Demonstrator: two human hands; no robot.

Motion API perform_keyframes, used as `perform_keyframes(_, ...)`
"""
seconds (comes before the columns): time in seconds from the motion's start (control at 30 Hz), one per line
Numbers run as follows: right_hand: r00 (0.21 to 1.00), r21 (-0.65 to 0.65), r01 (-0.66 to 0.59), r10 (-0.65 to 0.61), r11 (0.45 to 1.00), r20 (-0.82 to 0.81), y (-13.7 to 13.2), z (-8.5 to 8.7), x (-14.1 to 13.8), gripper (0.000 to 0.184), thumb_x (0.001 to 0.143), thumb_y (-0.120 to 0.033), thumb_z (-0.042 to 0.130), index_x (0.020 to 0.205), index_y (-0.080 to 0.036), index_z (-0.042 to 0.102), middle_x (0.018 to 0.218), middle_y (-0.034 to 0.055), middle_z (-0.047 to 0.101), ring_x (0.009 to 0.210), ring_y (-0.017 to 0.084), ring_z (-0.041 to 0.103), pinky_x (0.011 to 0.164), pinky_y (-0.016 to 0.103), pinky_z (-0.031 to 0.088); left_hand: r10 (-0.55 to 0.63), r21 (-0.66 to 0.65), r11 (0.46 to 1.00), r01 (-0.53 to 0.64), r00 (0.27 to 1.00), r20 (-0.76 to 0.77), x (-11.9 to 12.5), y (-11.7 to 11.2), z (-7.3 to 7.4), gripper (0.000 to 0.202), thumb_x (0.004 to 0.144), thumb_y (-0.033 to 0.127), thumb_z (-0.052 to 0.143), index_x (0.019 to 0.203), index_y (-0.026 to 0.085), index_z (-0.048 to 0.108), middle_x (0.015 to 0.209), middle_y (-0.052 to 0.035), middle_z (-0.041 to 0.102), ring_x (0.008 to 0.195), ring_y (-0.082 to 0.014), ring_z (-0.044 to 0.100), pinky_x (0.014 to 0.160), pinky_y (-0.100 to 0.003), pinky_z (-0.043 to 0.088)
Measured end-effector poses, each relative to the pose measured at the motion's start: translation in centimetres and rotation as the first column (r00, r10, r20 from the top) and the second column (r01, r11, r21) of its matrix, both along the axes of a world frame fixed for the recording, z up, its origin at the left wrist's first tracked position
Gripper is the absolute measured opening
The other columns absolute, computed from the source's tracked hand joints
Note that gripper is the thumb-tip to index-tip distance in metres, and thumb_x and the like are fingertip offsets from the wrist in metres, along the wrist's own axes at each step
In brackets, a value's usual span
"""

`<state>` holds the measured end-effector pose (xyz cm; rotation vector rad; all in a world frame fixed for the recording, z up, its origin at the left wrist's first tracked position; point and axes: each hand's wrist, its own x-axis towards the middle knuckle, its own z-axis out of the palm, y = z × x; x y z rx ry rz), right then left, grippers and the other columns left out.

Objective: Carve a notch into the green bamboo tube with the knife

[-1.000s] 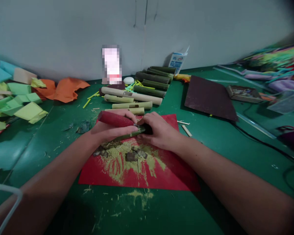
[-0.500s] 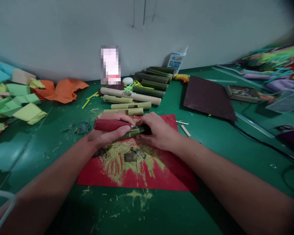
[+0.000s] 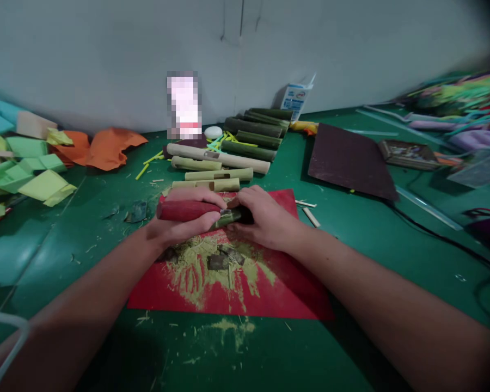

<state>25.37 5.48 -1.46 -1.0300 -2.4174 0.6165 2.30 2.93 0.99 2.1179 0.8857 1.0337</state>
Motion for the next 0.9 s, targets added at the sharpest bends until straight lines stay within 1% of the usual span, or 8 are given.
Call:
perform_keyframes(0.1,1.0,0.007,-0.003,0.003,1.0,-0.011,0.04,-0.08,0.05,0.025,0.078,-0.023,0.08,0.095,-0.019,0.062,0.098,0.007,0.064,0.093,0.023,0.051,0.081,0.035,0.039,-0.037,0.021,0.999,0.036,0.998,0.049,0.24,-0.02,-0.07,0.019,0.088,0.033,0.07,0.102,0.023,0.078,0.106,-0.0076,0.079,0.1,-0.0242,0.073,0.09,-0.037,0.059)
perform_keyframes(0.23,1.0,-0.013,-0.005,0.005,1.0,-0.021,0.06,-0.06,0.08,0.024,0.078,-0.023,0.08,0.092,-0.019,0.06,0.097,0.0068,0.063,0.093,0.023,0.051,0.08,0.035,0.039,-0.042,-0.008,0.999,0.043,0.997,0.072,0.39,-0.09,-0.12,0.016,0.088,0.031,0.071,0.1,0.023,0.078,0.102,-0.0065,0.079,0.093,-0.0221,0.074,0.082,-0.034,0.06)
perform_keyframes(0.43,0.999,-0.031,-0.007,0.006,0.999,-0.032,-0.08,0.26,0.09,0.021,0.08,-0.022,0.078,0.093,-0.019,0.062,0.097,0.0068,0.063,0.096,0.023,0.051,0.081,0.035,0.04,-0.036,0.039,0.999,0.034,0.998,0.057,0.39,0.12,-0.32,0.014,0.087,0.029,0.069,0.096,0.022,0.078,0.096,-0.0075,0.08,0.086,-0.0211,0.074,0.075,-0.034,0.059)
perform_keyframes(0.57,1.0,-0.041,-0.003,0.002,0.999,-0.015,-0.14,0.32,0.13,0.021,0.08,-0.023,0.077,0.096,-0.019,0.063,0.099,0.0079,0.064,0.097,0.024,0.052,0.083,0.036,0.041,0.0,0.04,0.999,-0.002,0.998,0.059,0.43,-0.07,-0.2,0.012,0.087,0.031,0.067,0.091,0.024,0.076,0.093,-0.0051,0.079,0.087,-0.0216,0.074,0.078,-0.036,0.059)
perform_keyframes(0.67,1.0,-0.037,0.005,-0.006,0.999,-0.02,-0.09,0.25,0.14,0.022,0.08,-0.021,0.077,0.096,-0.019,0.063,0.101,0.0079,0.064,0.098,0.024,0.052,0.085,0.037,0.042,0.036,0.056,0.998,-0.037,0.999,0.027,0.47,-0.31,0.06,0.011,0.085,0.03,0.067,0.088,0.026,0.076,0.09,-0.0039,0.079,0.084,-0.0218,0.074,0.077,-0.036,0.06)
perform_keyframes(0.73,1.0,-0.033,0.011,-0.011,0.999,-0.021,-0.05,0.24,0.13,0.022,0.079,-0.021,0.076,0.096,-0.02,0.063,0.101,0.0074,0.064,0.098,0.024,0.052,0.085,0.037,0.042,0.039,0.054,0.998,-0.041,0.999,0.025,0.48,-0.46,0.11,0.011,0.084,0.03,0.067,0.088,0.025,0.076,0.091,-0.0041,0.08,0.085,-0.0218,0.074,0.078,-0.036,0.061)
perform_keyframes(0.8,1.0,-0.034,0.01,-0.01,0.999,-0.014,-0.02,0.29,0.1,0.022,0.079,-0.02,0.077,0.096,-0.02,0.063,0.101,0.0072,0.064,0.098,0.024,0.052,0.085,0.037,0.042,0.048,0.039,0.998,-0.05,0.997,0.057,0.48,-0.6,-0.03,0.012,0.086,0.03,0.068,0.09,0.025,0.078,0.095,-0.0044,0.081,0.089,-0.0219,0.075,0.083,-0.037,0.061)
perform_keyframes(0.9,1.0,-0.043,0.014,-0.014,0.999,-0.002,0.04,0.41,0.09,0.022,0.079,-0.02,0.077,0.097,-0.019,0.064,0.102,0.008,0.065,0.1,0.025,0.053,0.087,0.037,0.043,0.098,0.002,0.995,-0.099,0.988,0.116,0.49,-0.78,-0.51,0.012,0.088,0.031,0.069,0.092,0.025,0.08,0.099,-0.0037,0.081,0.094,-0.022,0.075,0.091,-0.037,0.061)
